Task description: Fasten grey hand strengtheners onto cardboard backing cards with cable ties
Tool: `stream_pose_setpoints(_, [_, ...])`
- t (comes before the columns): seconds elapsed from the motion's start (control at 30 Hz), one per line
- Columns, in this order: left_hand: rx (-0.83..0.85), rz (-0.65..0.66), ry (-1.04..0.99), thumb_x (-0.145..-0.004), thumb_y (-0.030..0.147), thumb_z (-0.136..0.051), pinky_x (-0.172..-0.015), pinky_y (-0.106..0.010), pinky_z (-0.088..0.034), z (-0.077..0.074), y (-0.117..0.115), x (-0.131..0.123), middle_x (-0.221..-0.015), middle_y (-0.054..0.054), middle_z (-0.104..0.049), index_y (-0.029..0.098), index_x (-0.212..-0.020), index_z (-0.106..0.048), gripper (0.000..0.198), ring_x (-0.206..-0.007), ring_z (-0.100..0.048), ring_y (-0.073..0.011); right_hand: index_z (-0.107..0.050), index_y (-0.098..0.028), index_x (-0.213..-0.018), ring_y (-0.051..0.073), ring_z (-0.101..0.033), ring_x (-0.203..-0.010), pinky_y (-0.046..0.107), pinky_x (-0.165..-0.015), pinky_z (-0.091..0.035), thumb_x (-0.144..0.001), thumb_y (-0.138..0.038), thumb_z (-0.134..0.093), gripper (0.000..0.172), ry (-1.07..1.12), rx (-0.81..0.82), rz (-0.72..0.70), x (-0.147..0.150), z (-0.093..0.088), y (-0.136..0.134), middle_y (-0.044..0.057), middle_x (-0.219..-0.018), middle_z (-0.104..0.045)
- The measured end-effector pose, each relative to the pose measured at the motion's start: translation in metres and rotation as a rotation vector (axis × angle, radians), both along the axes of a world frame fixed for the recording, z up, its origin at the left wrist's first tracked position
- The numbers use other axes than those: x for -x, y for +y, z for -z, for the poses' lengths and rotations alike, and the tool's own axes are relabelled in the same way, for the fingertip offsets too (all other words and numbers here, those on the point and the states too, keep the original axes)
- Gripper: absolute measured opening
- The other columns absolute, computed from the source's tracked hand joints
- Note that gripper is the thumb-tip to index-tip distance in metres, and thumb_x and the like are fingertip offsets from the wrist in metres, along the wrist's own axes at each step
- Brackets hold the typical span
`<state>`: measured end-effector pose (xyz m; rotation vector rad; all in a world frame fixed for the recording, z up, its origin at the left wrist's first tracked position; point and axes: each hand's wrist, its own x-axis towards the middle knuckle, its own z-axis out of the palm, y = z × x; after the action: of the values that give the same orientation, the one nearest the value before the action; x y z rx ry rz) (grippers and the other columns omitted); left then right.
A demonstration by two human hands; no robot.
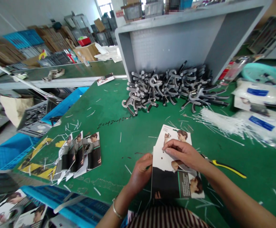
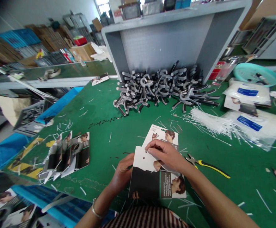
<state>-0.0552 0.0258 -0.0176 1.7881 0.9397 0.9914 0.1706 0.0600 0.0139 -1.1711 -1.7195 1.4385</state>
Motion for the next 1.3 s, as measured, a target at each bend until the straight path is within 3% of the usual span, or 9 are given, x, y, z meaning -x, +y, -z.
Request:
stream_pose_setpoints(0.37, [0.101,-0.066,0.057,-0.091,0.023,-0.057,-0.071,-0.025,-0.045,-0.006,0.003,-0.002,-0.078,-0.005,-0.064,0.017,-0.081,-0.075,0.021,-0.077,-0.058,-0.0161,-0.065,-0.02,-0.097,0.015,-0.056,-0.079,0.026,-0.071,-0.042,-0.094,-0.04,-0.054,0.023,0.016,0.01,-0.029,0.001,-0.001,0.0,0.002,-0.088,-0.063])
stream_pose_setpoints(0.47, [0.259,-0.155,-0.025,-0.084,0.023,-0.067,-0.076,-0.026,-0.048,-0.008,0.001,-0.007,-0.086,-0.006,-0.069,0.018,-0.094,-0.071,0.013,-0.08,-0.063,-0.0168,-0.064,-0.022,-0.099,0.016,-0.058,-0.081,0.027,-0.073,-0.044,-0.089,-0.038,-0.062,0.02,-0.039,-0.009,-0.067,0.004,-0.007,-0.005,0.001,-0.092,-0.065])
stream_pose_setpoints(0.57, [0.495,-0.162,-0.236,-0.074,0.024,-0.077,-0.082,-0.029,-0.052,-0.013,-0.002,-0.01,-0.103,-0.009,-0.071,0.019,-0.12,-0.057,0.051,-0.087,-0.067,-0.0182,-0.061,-0.025,-0.105,0.018,-0.059,-0.087,0.028,-0.078,-0.043,-0.076,-0.034,-0.077,0.034,-0.169,-0.119,-0.048,0.012,-0.01,-0.015,0.0,-0.1,-0.065])
stream_pose_setpoints(0.67, [0.609,-0.061,-0.34,-0.076,0.028,-0.076,-0.083,-0.031,-0.053,-0.022,-0.003,-0.004,-0.111,-0.012,-0.07,0.018,-0.126,-0.051,0.056,-0.091,-0.068,-0.0201,-0.061,-0.024,-0.097,0.017,-0.059,-0.087,0.028,-0.079,-0.042,-0.083,-0.03,-0.073,0.019,-0.2,-0.245,0.026,0.021,-0.009,-0.023,0.0,-0.097,-0.065])
stream_pose_setpoints(0.8, [0.532,-0.091,-0.203,-0.093,0.038,-0.054,-0.081,-0.03,-0.05,-0.033,0.004,0.01,-0.102,-0.009,-0.071,0.017,-0.12,-0.059,0.035,-0.09,-0.065,-0.0196,-0.065,-0.021,-0.087,0.015,-0.061,-0.084,0.026,-0.077,-0.042,-0.091,-0.028,-0.064,0.008,-0.151,-0.326,0.032,0.026,-0.005,-0.022,0.0,-0.087,-0.065])
stream_pose_setpoints(0.97, [0.274,-0.088,0.196,-0.086,0.038,-0.063,-0.065,-0.024,-0.043,-0.038,0.029,0.01,-0.095,-0.004,-0.069,0.02,-0.11,-0.07,0.031,-0.071,-0.056,-0.0137,-0.066,-0.021,-0.09,0.016,-0.06,-0.082,0.027,-0.076,-0.043,-0.093,-0.029,-0.061,0.01,-0.225,-0.444,-0.075,0.026,-0.004,-0.012,0.001,-0.085,-0.067])
stream_pose_setpoints(1.07, [0.353,-0.011,0.132,-0.086,0.038,-0.063,-0.064,-0.023,-0.042,-0.036,0.038,0.004,-0.083,-0.003,-0.069,0.018,-0.098,-0.074,0.025,-0.073,-0.058,-0.0151,-0.067,-0.021,-0.091,0.02,-0.059,-0.093,0.035,-0.087,-0.042,-0.096,-0.03,-0.057,0.014,-0.298,-0.553,-0.099,0.017,-0.016,-0.006,0.004,-0.095,-0.069])
stream_pose_setpoints(1.23, [0.524,-0.356,-0.237,-0.084,0.042,-0.065,-0.065,-0.023,-0.047,-0.014,0.026,-0.004,-0.085,-0.003,-0.069,0.014,-0.104,-0.065,0.034,-0.072,-0.062,-0.014,-0.066,-0.024,-0.097,0.025,-0.051,-0.116,0.044,-0.101,-0.037,-0.097,-0.031,-0.053,0.015,-0.393,-0.629,-0.001,-0.018,-0.042,0.018,0.008,-0.122,-0.063])
stream_pose_setpoints(1.3, [0.601,-0.363,-0.271,-0.081,0.043,-0.067,-0.055,-0.022,-0.046,0.0,0.017,-0.007,-0.077,0.0,-0.066,0.015,-0.108,-0.059,0.039,-0.058,-0.06,-0.0115,-0.063,-0.023,-0.113,0.024,-0.053,-0.115,0.043,-0.101,-0.039,-0.097,-0.031,-0.052,0.02,-0.465,-0.621,-0.019,-0.027,-0.041,0.044,0.009,-0.124,-0.062])
